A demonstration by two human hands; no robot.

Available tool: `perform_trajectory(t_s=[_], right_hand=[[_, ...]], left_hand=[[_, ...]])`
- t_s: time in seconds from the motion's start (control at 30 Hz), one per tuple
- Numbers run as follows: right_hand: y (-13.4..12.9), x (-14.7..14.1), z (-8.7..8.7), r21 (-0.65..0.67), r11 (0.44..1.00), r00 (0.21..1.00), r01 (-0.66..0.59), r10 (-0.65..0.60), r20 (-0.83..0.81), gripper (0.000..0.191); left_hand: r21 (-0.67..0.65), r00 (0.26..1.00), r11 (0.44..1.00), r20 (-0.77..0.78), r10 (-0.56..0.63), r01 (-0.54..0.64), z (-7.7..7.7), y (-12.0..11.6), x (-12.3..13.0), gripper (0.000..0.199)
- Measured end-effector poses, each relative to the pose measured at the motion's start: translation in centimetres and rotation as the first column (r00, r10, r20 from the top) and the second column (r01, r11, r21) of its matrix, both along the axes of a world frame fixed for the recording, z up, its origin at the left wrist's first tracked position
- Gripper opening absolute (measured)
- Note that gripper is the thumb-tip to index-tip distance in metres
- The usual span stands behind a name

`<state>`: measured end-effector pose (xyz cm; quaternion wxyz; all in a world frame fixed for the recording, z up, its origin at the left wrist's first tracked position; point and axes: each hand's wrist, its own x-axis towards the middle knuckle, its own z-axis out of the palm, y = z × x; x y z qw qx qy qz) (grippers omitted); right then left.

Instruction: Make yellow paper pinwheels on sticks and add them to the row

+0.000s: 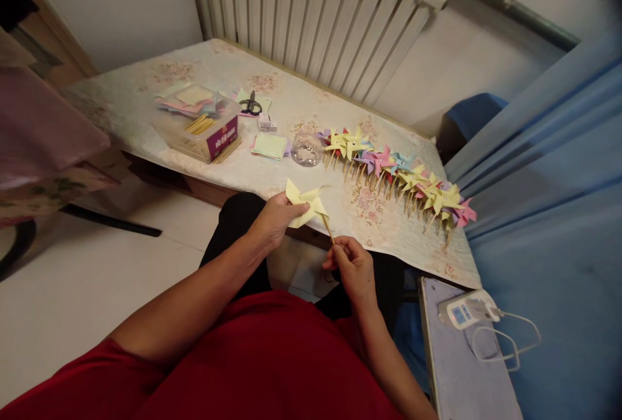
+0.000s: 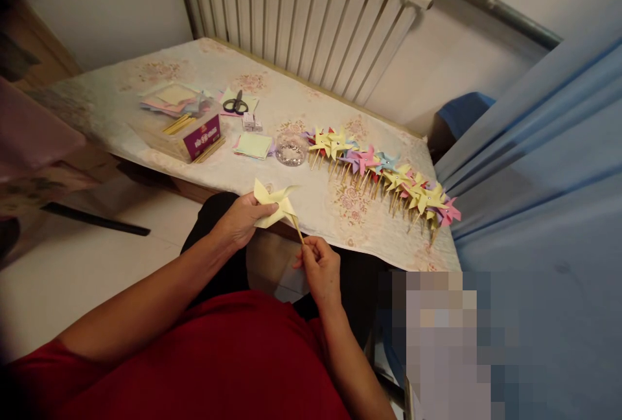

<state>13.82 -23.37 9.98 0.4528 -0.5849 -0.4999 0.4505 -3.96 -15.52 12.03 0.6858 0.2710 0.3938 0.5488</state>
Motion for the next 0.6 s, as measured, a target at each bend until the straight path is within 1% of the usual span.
perform_trajectory(t_s=[0.1,0.3,0.5,0.6], right_hand=[[-0.04,-0.41,-0.27,-0.024,1.0,0.999,0.016,-0.017,-0.038,0.019],[-0.39,-0.58,-0.55,-0.039,0.999,0.998,-0.031,0.03,-0.047,0.018],[-0.35,-0.39,-0.63,-0.047,0.999,0.999,-0.001,-0.002,-0.052,0.021],[-0.27,-0.51,-0.67,-0.061,0.998,0.998,-0.009,0.005,-0.061,0.022]], left_hand=[[0.003,1.0,1.0,-0.01,0.0,0.0,-0.08,-0.11,0.07,0.041],[-0.011,1.0,1.0,-0.012,0.0,0.0,-0.16,-0.13,0.32,0.038],[-0.014,1.0,1.0,-0.01,-0.008,0.008,-0.13,-0.2,0.46,0.038],[-0.014,1.0,1.0,-0.006,-0.006,0.005,-0.09,-0.23,0.6,0.037]])
